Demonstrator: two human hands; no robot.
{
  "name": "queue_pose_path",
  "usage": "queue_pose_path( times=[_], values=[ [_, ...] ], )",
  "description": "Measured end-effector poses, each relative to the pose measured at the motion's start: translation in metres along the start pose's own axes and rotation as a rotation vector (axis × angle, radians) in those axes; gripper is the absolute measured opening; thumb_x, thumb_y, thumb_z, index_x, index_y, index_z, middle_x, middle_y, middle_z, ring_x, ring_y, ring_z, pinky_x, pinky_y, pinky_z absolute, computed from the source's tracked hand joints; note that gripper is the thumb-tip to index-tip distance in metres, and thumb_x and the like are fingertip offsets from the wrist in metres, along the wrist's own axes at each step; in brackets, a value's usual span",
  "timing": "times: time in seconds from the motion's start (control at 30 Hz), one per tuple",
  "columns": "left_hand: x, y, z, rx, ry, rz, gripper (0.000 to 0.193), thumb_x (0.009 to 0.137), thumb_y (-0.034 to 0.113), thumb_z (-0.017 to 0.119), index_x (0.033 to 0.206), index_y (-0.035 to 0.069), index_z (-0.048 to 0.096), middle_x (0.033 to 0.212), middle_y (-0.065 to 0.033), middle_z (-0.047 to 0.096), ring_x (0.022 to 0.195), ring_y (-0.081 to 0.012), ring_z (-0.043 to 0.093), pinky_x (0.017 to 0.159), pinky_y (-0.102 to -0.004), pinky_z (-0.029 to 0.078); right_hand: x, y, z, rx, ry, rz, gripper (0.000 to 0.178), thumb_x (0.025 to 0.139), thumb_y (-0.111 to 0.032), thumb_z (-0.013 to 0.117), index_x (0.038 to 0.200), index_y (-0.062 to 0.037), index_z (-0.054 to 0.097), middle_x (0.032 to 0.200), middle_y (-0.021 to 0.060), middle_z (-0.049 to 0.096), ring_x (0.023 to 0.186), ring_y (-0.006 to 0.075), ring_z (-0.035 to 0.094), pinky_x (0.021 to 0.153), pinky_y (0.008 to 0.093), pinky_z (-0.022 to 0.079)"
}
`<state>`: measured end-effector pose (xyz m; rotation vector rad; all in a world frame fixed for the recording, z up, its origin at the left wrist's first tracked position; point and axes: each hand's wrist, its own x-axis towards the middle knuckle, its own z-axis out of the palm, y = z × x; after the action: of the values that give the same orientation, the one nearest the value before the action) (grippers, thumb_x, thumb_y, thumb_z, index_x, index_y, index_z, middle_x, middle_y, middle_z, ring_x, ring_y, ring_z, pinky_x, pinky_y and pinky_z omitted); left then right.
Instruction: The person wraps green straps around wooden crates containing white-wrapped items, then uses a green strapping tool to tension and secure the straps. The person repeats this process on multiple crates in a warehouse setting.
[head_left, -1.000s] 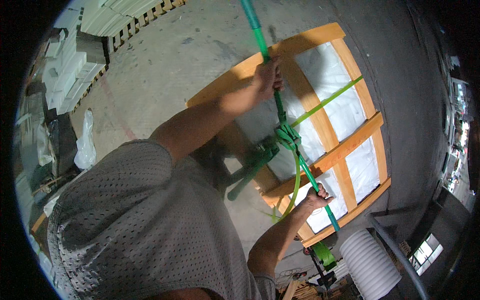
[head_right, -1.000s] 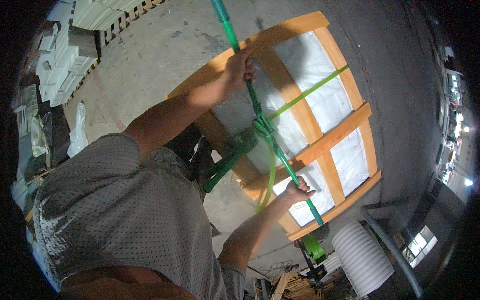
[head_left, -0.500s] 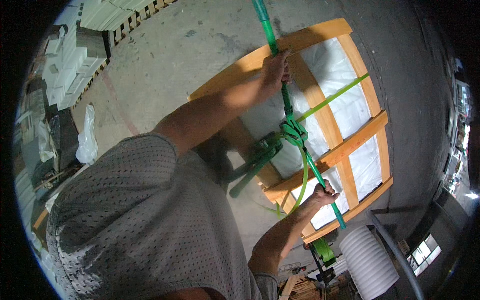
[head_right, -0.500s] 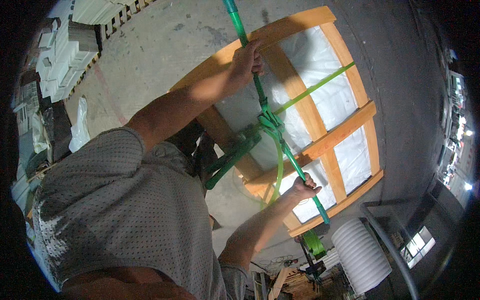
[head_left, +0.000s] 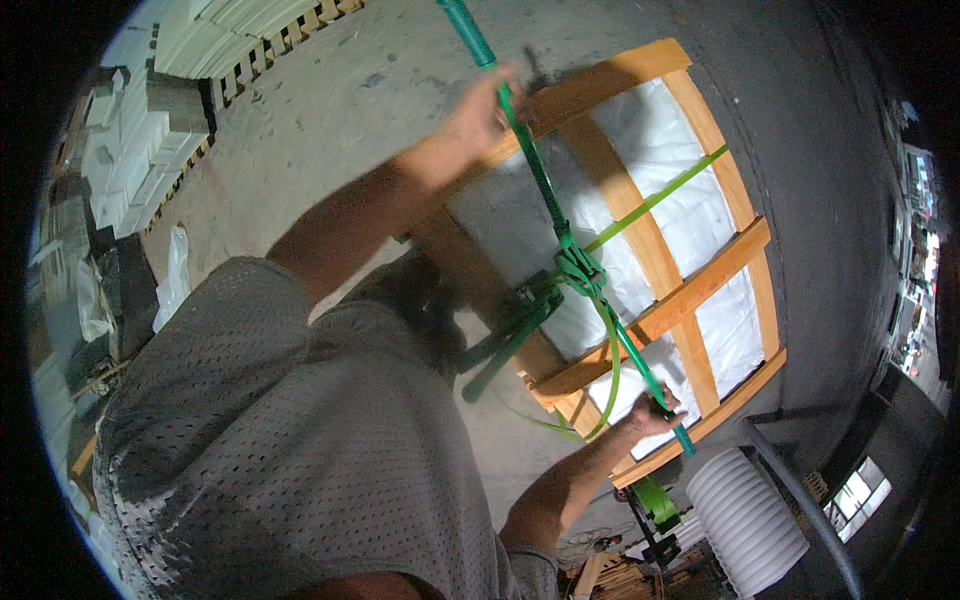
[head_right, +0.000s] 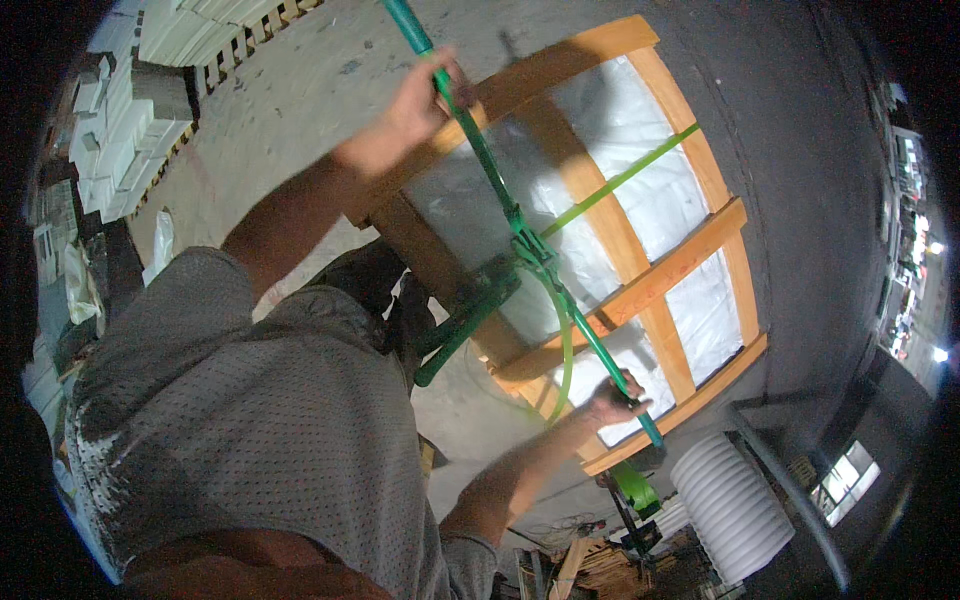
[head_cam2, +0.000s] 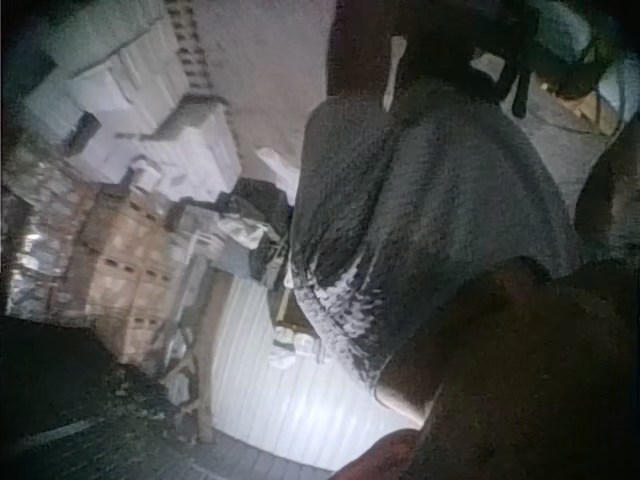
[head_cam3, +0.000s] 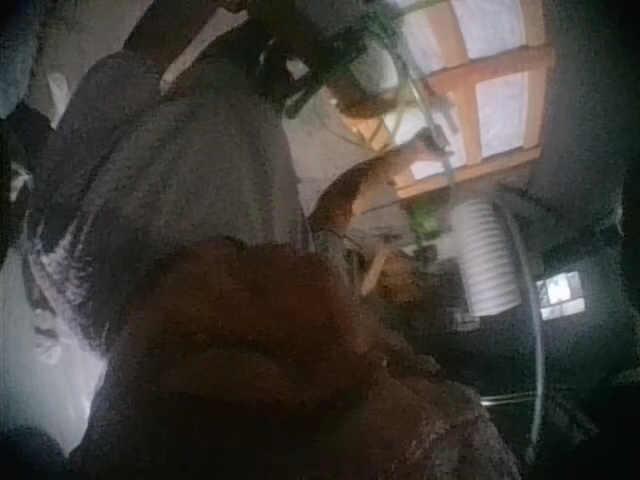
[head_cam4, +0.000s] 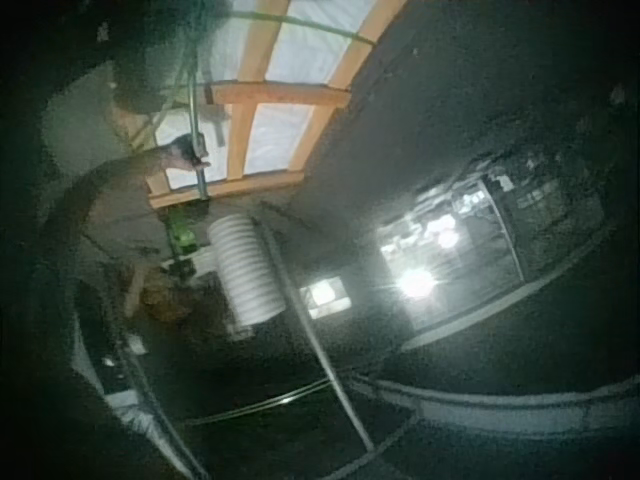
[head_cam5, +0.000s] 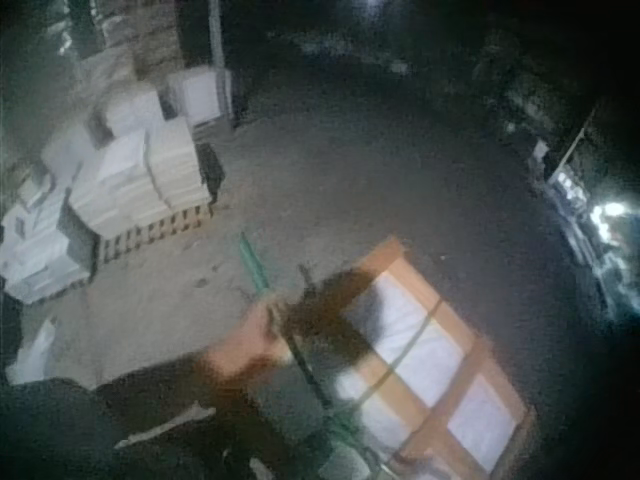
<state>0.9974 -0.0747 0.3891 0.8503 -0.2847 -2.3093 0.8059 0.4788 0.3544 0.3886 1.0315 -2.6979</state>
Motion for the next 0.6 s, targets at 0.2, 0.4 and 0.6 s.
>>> queue_pose_path(
  times=[0.2,0.4,0.6],
  values=[
    [0.028,0.107,0.009,0.029,0.074,0.265,0.052,0.088,0.056,0.055,0.061,0.015,0.039,0.052,-0.0023,0.035,0.046,-0.0197,0.037,0.047,-0.0366,0.034,0.034,-0.087,-0.032,0.092,0.055,-0.113,0.047,0.095,-0.043,0.047,0.063,-0.0096,0.05,0.055,0.0035,0.051,0.056,0.0192,0.054,0.054,0.0372,0.044],
    [0.038,0.117,0.009,0.105,0.048,0.242,0.051,0.092,0.051,0.049,0.056,0.021,0.029,0.048,0.0016,0.023,0.041,-0.017,0.025,0.042,-0.033,0.021,0.041,-0.097,-0.004,-0.069,0.223,-0.19,0.049,0.093,-0.043,0.053,0.057,-0.0172,0.035,0.051,-0.0033,0.032,0.044,0.0138,0.025,0.042,0.0316,0.026],
    [-0.055,0.107,0.08,0.223,-0.057,0.386,0.041,0.1,0.037,0.036,0.065,0.017,0.03,0.051,0.0012,0.026,0.043,-0.0152,0.026,0.046,-0.033,0.024,0.013,-0.093,0.142,-0.689,0.358,-0.568,0.034,0.095,-0.036,0.049,0.075,-0.0087,0.048,0.062,0.0041,0.043,0.057,0.0188,0.048,0.053,0.0363,0.046]
  ],
)
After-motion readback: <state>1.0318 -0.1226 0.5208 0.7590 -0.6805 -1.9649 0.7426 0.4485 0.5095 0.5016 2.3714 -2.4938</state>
